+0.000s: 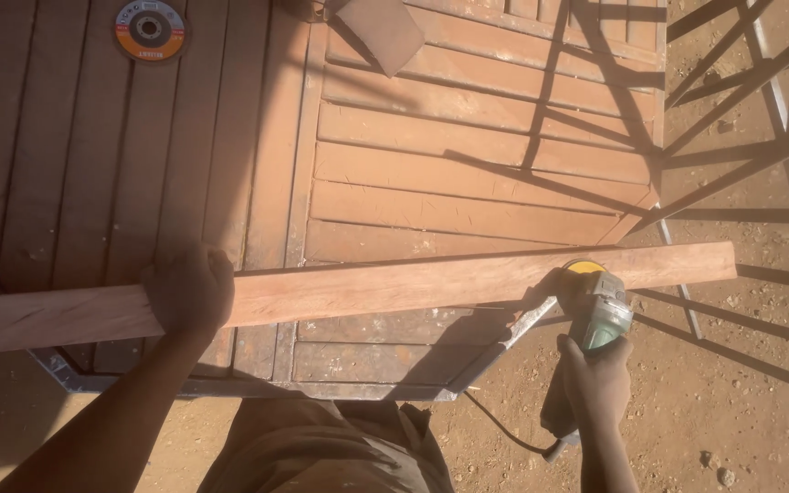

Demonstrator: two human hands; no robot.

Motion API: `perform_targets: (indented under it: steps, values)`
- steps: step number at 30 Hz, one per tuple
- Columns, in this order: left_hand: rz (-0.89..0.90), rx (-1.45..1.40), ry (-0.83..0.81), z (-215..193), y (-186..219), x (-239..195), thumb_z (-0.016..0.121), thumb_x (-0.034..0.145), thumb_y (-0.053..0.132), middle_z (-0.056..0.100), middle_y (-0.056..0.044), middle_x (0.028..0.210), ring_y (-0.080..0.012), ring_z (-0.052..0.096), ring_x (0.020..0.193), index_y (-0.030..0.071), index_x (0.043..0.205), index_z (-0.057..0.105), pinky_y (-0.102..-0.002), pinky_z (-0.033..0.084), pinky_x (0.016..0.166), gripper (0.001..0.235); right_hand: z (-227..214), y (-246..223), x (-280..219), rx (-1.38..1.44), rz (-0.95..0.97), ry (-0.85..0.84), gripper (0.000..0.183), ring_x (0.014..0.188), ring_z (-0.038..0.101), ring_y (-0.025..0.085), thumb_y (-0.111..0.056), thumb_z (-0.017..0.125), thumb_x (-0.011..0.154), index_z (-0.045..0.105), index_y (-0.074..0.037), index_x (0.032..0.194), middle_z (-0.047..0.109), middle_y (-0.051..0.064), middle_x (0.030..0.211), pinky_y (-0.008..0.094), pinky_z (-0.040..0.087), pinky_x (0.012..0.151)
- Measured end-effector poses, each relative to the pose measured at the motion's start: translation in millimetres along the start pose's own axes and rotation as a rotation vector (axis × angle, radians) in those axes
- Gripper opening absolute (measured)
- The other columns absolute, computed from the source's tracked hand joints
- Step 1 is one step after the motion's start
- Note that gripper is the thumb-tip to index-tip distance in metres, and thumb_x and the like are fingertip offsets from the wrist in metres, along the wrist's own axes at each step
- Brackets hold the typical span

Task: Sanding a wooden plank using an angle grinder with a sanding disc

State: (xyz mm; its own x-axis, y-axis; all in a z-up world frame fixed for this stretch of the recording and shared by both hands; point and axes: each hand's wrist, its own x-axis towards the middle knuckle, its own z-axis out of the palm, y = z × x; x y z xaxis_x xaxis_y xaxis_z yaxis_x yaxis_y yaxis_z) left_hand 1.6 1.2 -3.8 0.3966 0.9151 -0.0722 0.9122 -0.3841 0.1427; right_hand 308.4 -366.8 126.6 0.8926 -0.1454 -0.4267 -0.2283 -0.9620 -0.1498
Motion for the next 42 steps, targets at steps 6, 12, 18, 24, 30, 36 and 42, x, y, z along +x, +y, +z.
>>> perform_targets:
  steps: [6,12,18,24,30,36,42]
  values:
    - [-0.035,-0.048,-0.056,4,-3,0,0.04,0.095,0.02,0.07,-0.008,0.075,-0.0377,0.063,0.072,0.014,0.076,0.071,-0.049,0.042,0.075,0.037,36,-44,-54,0.01,-0.181,-0.071,0.052,0.075,0.07,0.037,-0.033,0.065,0.089,0.036,-0.003,0.12,0.068,0.022,0.097,0.05,0.059,0.063]
    - [0.063,-0.023,0.075,9,-8,-3,0.044,0.1,0.018,0.064,-0.009,0.068,-0.0341,0.059,0.065,0.01,0.07,0.061,-0.048,0.042,0.067,0.036,92,-67,-115,-0.189,-0.714,-0.353,0.056,0.082,0.067,0.047,-0.035,0.08,0.082,0.036,-0.017,0.111,0.061,0.01,0.106,0.057,0.052,0.061]
    - [0.04,-0.021,0.01,2,-5,-3,0.038,0.099,0.016,0.05,-0.006,0.057,-0.0285,0.047,0.056,0.01,0.062,0.049,-0.044,0.037,0.064,0.039,62,-50,-101,-0.256,-0.704,-0.391,0.063,0.077,0.074,0.039,-0.038,0.078,0.086,0.035,-0.016,0.127,0.065,0.01,0.112,0.056,0.061,0.057]
    - [0.046,0.026,0.014,2,-4,0,0.04,0.097,0.02,0.07,-0.009,0.075,-0.0372,0.062,0.075,0.012,0.077,0.067,-0.048,0.043,0.075,0.035,15,0,-29,-0.138,-0.182,-0.127,0.057,0.076,0.072,0.033,-0.048,0.068,0.082,0.042,-0.012,0.119,0.074,0.015,0.095,0.048,0.057,0.067]
    - [0.02,0.04,-0.043,-3,0,1,0.039,0.1,0.021,0.069,-0.008,0.08,-0.0353,0.063,0.08,0.013,0.074,0.07,-0.048,0.044,0.074,0.041,-13,21,16,0.053,0.089,0.026,0.067,0.094,0.067,0.041,-0.038,0.065,0.083,0.04,-0.004,0.135,0.067,0.023,0.109,0.056,0.054,0.081]
    - [0.013,-0.011,-0.055,-5,0,-2,0.039,0.099,0.017,0.056,-0.006,0.061,-0.0294,0.051,0.059,0.01,0.064,0.054,-0.044,0.037,0.064,0.039,17,15,-20,0.051,-0.046,-0.022,0.056,0.082,0.07,0.037,-0.035,0.066,0.082,0.041,-0.005,0.122,0.068,0.02,0.1,0.052,0.057,0.071]
    - [0.066,0.027,-0.021,-2,-4,-5,0.039,0.103,0.016,0.053,-0.005,0.06,-0.0266,0.049,0.064,0.009,0.062,0.051,-0.043,0.038,0.068,0.043,29,22,-48,-0.148,-0.273,-0.208,0.054,0.072,0.072,0.024,-0.048,0.066,0.083,0.041,-0.019,0.12,0.074,0.008,0.094,0.041,0.062,0.066]
